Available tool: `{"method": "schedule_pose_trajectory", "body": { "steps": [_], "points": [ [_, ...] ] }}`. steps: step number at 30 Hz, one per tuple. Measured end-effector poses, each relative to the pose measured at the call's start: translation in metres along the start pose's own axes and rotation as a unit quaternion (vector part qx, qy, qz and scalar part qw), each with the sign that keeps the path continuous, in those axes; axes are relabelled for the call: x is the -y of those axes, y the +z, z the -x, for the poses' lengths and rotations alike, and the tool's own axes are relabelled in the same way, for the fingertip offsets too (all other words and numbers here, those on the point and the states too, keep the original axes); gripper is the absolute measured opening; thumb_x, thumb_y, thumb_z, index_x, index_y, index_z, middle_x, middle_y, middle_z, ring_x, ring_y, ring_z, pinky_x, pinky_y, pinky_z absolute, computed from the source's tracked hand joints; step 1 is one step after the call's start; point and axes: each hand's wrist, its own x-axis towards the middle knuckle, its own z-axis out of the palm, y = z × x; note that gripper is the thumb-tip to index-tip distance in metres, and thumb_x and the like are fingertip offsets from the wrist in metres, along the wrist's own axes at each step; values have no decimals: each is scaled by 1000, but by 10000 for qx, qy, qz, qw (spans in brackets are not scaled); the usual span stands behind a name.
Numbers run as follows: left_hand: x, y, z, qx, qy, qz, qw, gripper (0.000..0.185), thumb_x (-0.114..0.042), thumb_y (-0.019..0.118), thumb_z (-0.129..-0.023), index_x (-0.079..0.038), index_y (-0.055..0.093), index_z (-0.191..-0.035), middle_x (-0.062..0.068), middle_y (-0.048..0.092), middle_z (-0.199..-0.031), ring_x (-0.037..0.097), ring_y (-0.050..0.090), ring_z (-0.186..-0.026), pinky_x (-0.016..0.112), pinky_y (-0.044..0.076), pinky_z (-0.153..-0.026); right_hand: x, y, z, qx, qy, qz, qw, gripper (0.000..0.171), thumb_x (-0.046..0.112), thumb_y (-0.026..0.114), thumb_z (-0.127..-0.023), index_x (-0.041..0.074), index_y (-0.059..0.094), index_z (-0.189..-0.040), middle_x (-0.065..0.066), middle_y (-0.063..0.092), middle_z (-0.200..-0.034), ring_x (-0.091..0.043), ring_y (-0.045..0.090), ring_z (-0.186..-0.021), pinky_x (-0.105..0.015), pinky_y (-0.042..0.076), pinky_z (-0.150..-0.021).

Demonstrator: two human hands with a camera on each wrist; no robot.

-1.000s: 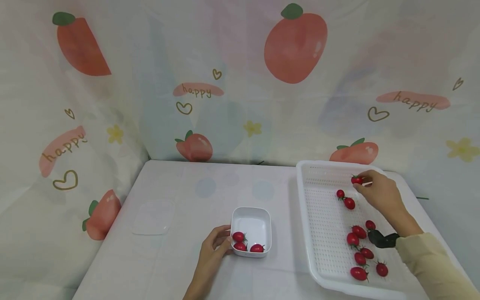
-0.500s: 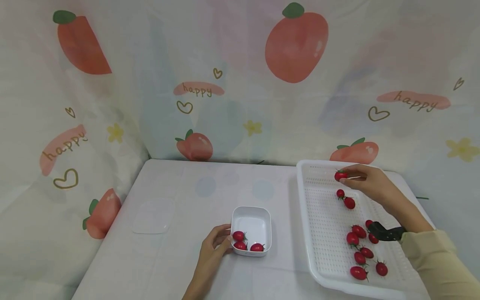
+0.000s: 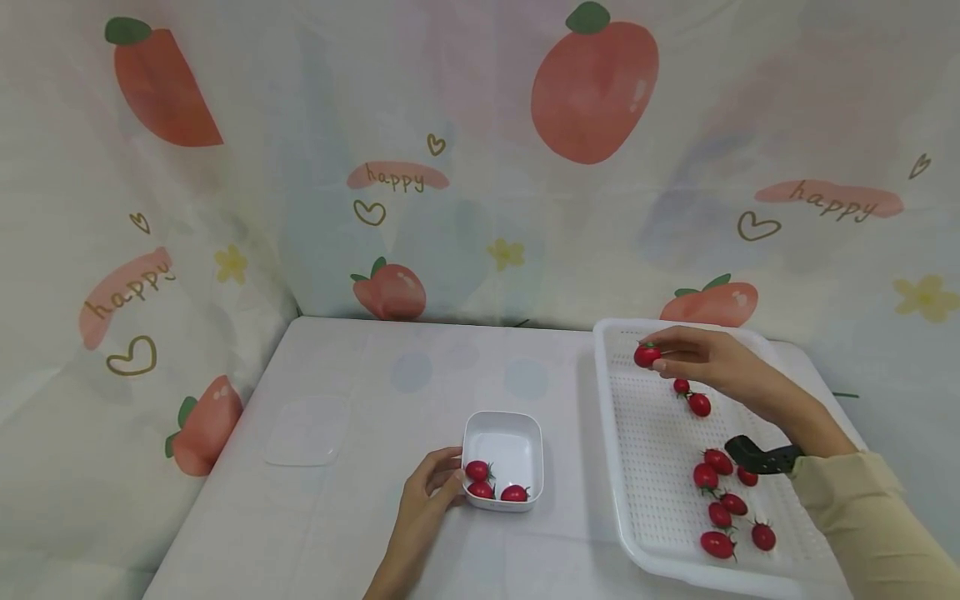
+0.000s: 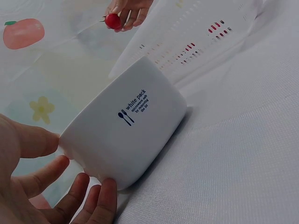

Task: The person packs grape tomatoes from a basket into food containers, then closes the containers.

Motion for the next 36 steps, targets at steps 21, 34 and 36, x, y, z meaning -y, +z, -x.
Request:
{"method": "schedule_pose_trajectory", "body": {
  "steps": [21, 34, 36],
  "points": [
    [0, 1, -2, -57, -128, 43, 9999, 40, -17, 65, -100, -14, 61, -140, 13, 62, -137, 23, 64, -122, 25, 63, -87, 45, 22, -18, 1024, -675, -358, 9918, 33, 25, 70, -101, 22, 66, -133, -2, 69, -131, -8, 67, -114, -24, 59, -91],
    [1, 1, -2, -54, -65, 1, 10000, 40, -16, 65, -100, -13, 60, -140, 14, 61, -137, 23, 64, -120, 25, 63, -86, 63, 44, -34, 1736, -725, -248, 9818, 33, 27, 69, -101, 19, 66, -133, -2, 72, -127, -21, 68, -117, -25, 57, -94],
    [0, 1, -2, -47, -45, 2, 10000, 40, -16, 65, -100, -13, 60, -140, 15, 61, -138, 24, 64, -120, 26, 64, -86, 65, 49, -37, 1868, -695, -351, 9793, 33, 26, 69, -101, 17, 66, -133, -3, 73, -126, -24, 68, -118, -25, 57, -94]
  ]
}}
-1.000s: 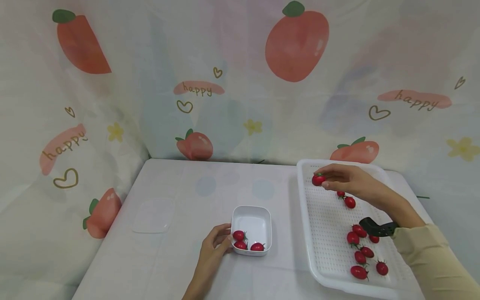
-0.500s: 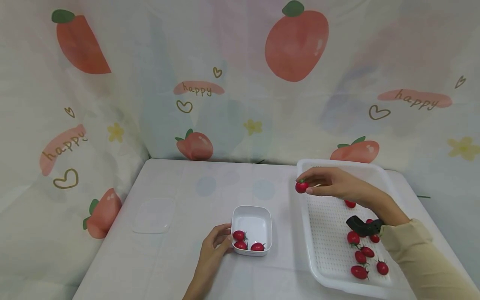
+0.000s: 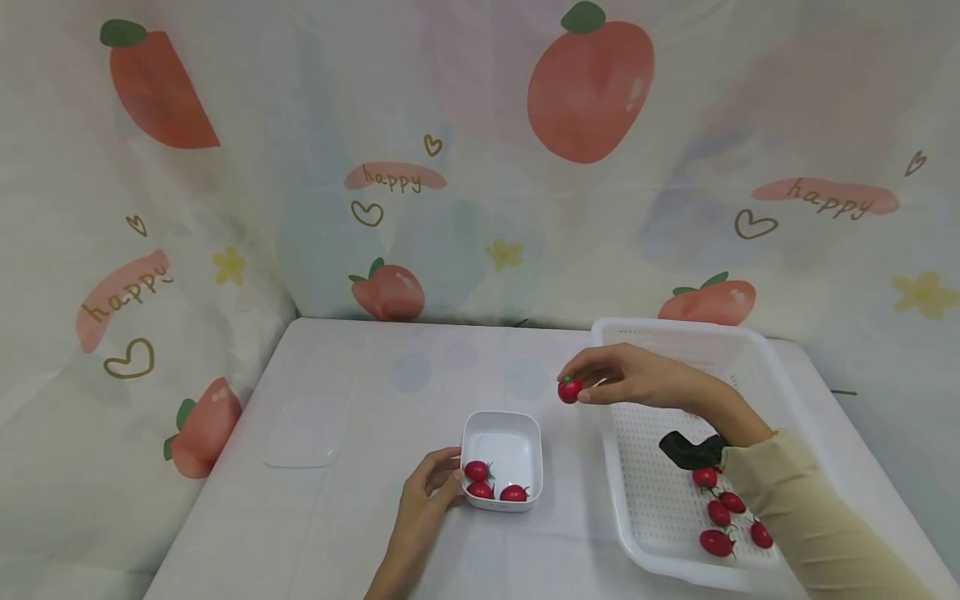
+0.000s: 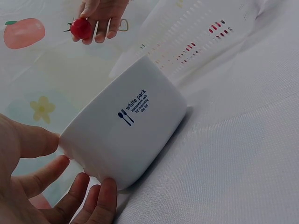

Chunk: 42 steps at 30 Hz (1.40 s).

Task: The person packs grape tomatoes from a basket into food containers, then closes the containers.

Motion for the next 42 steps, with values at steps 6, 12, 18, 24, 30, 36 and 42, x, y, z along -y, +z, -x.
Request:
{"method": "schedule_pose_trajectory", "body": {
  "steps": [6, 12, 18, 24, 30, 36, 42],
  "points": [
    [-2, 0, 3, 9, 11, 55, 10000, 41, -17, 66, -100, -11, 59, -141, 16, 61, -139, 25, 64, -121, 28, 64, -87, 5, 12, -13, 286, -226, -23, 9993, 31, 24, 70, -100, 14, 68, -130, -3, 73, -121, -21, 70, -114, -24, 58, -95],
    [-3, 0, 4, -2, -56, 37, 10000, 42, -18, 66, -101, -12, 59, -141, 15, 61, -139, 24, 64, -122, 27, 64, -88, 15, 27, -22, 567, -364, 71, 9977, 28, 24, 70, -100, 14, 69, -126, -2, 73, -116, -18, 70, -107, -26, 60, -88],
    [-2, -1, 3, 35, -54, 87, 9999, 42, -18, 66, -101, -12, 59, -142, 15, 60, -140, 24, 64, -122, 27, 63, -88, 24, 42, -30, 791, -369, 134, 9961, 26, 24, 70, -100, 18, 70, -125, 4, 73, -114, -15, 70, -105, -26, 60, -90],
    [-1, -1, 3, 87, -23, 110, 9999, 44, -18, 65, -101, -10, 57, -144, 16, 59, -141, 24, 63, -122, 28, 63, -87, 30, 55, -35, 887, -366, 219, 9951, 25, 21, 71, -98, 16, 70, -123, 4, 72, -111, -14, 68, -102, -30, 59, -92],
    [-1, -2, 3, 109, -7, 158, 9998, 43, -17, 65, -101, -11, 58, -143, 15, 60, -140, 24, 63, -122, 25, 62, -87, 33, 67, -39, 931, -396, 492, 9936, 20, 18, 71, -97, 16, 71, -117, 7, 72, -107, -11, 67, -97, -28, 57, -89],
    [-2, -1, 3, 110, 5, 148, 9998, 44, -18, 65, -101, -10, 57, -143, 16, 60, -140, 24, 63, -121, 25, 62, -87, 34, 79, -43, 906, -413, 767, 9921, 16, 12, 72, -96, 16, 71, -112, 10, 72, -101, -8, 66, -92, -22, 57, -82],
    [-3, -1, 2, 62, -56, 49, 10000, 42, -18, 65, -101, -12, 59, -142, 15, 61, -138, 23, 64, -121, 25, 63, -89, 34, 88, -49, 880, -422, 1028, 9899, 15, 9, 72, -96, 15, 70, -110, 10, 72, -100, -7, 64, -91, -21, 56, -80]
  ]
}}
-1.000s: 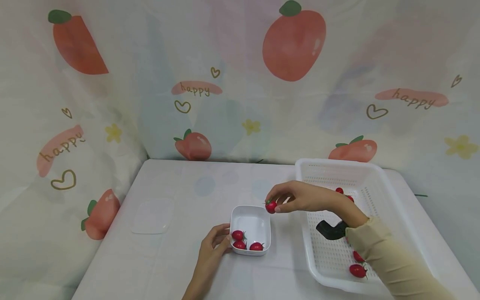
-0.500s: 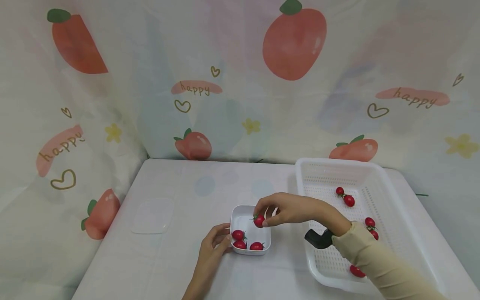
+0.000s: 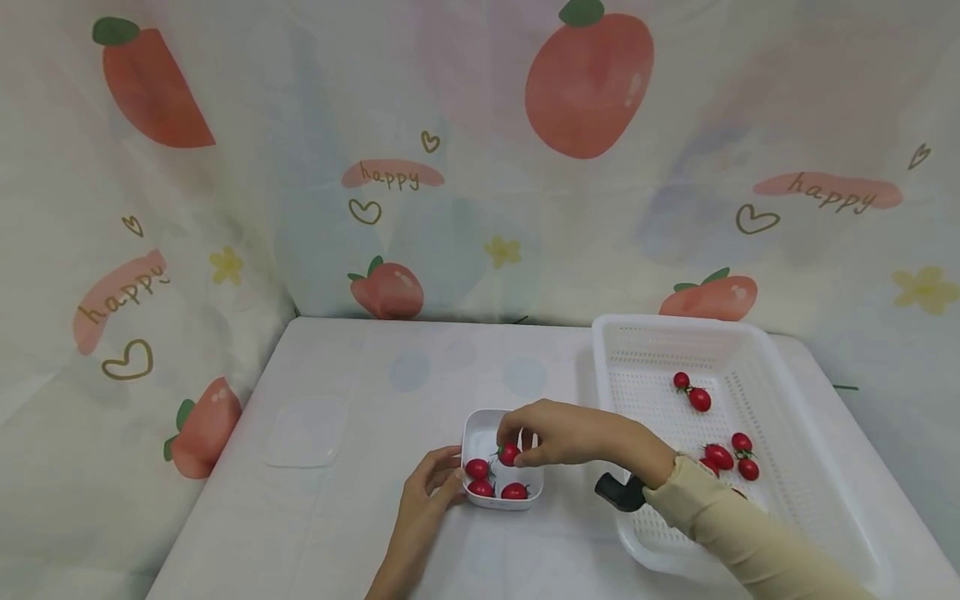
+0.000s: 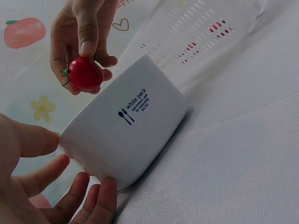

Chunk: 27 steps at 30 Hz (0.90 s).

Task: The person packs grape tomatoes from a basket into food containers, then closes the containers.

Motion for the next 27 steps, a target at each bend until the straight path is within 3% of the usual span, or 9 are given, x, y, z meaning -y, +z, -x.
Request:
{"method": "schedule_pose_trajectory", "body": {
  "steps": [15, 27],
  "points": [
    [1, -1, 1, 23, 34, 131, 9999, 43, -17, 66, -100, -10, 59, -142, 16, 62, -137, 24, 64, -121, 25, 62, -87, 4, 20, -9, 70, 275, 577, 9979, 18, 8, 77, -92, 12, 72, -109, 9, 69, -96, -11, 61, -89, -21, 53, -79],
    [2, -2, 0, 64, 7, 136, 9999, 44, -17, 65, -100, -10, 58, -143, 16, 60, -139, 23, 64, -121, 24, 62, -88, 5, 27, -19, 229, 595, 812, 9947, 18, 10, 80, -90, 11, 75, -107, 8, 68, -86, -3, 58, -76, -17, 54, -70]
  ]
}}
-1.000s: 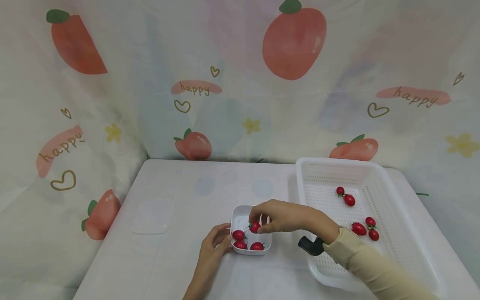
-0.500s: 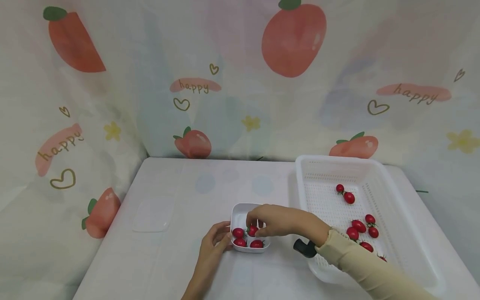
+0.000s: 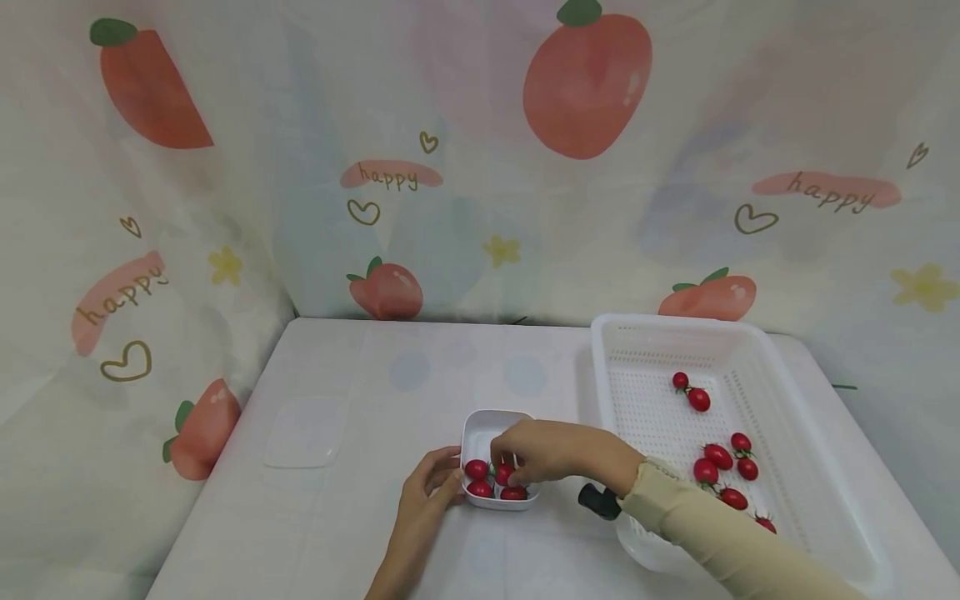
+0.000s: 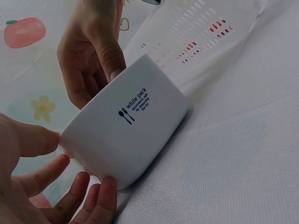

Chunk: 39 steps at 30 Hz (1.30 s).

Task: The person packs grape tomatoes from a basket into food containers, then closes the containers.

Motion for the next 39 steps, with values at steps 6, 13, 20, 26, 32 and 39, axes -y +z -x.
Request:
{"method": "schedule_pose_trajectory", "body": {
  "steps": [6, 13, 20, 26, 32, 39],
  "points": [
    [0, 0, 0, 24, 16, 25, 10000, 44, -18, 65, -100, -10, 58, -143, 16, 60, -140, 23, 64, -122, 25, 62, -88, -4, 1, -4, 85, -54, 29, 9999, 16, 8, 80, -89, 10, 75, -104, 8, 67, -83, -3, 56, -74, -17, 52, -69],
    [0, -1, 0, 57, 26, 31, 10000, 43, -18, 65, -100, -11, 58, -142, 16, 61, -140, 23, 64, -122, 25, 62, -89, -11, 0, -13, 200, -156, -73, 9997, 13, 8, 80, -89, 10, 74, -101, 8, 67, -82, -2, 56, -73, -17, 51, -69],
    [0, 0, -2, 26, 24, -5, 10000, 42, -15, 64, -100, -11, 59, -141, 16, 61, -139, 23, 64, -121, 25, 62, -88, -14, -2, -18, 360, -90, -277, 9989, 11, 6, 79, -90, 9, 78, -100, 7, 67, -78, -3, 55, -73, -18, 51, -70],
    [0, -1, 0, 68, 61, 97, 9999, 43, -16, 64, -100, -10, 58, -142, 16, 60, -140, 24, 63, -122, 25, 62, -89, -15, -1, -20, 346, 24, -350, 9988, 12, 5, 80, -89, 8, 80, -101, 5, 69, -81, -5, 57, -76, -18, 52, -73],
    [0, -1, 1, 64, 52, 148, 9999, 43, -16, 65, -101, -10, 58, -143, 16, 60, -140, 23, 64, -121, 25, 62, -88, -16, 2, -23, 232, 41, -237, 9994, 15, 4, 80, -89, 9, 79, -102, 5, 69, -82, -5, 57, -77, -18, 53, -75],
    [0, 0, 1, 28, 33, 119, 9999, 43, -15, 65, -100, -10, 58, -143, 16, 60, -140, 23, 64, -122, 25, 62, -87, -17, 5, -24, 145, 35, -161, 9998, 16, 4, 80, -88, 9, 79, -103, 5, 69, -82, -5, 58, -77, -18, 54, -76]
  ]
}}
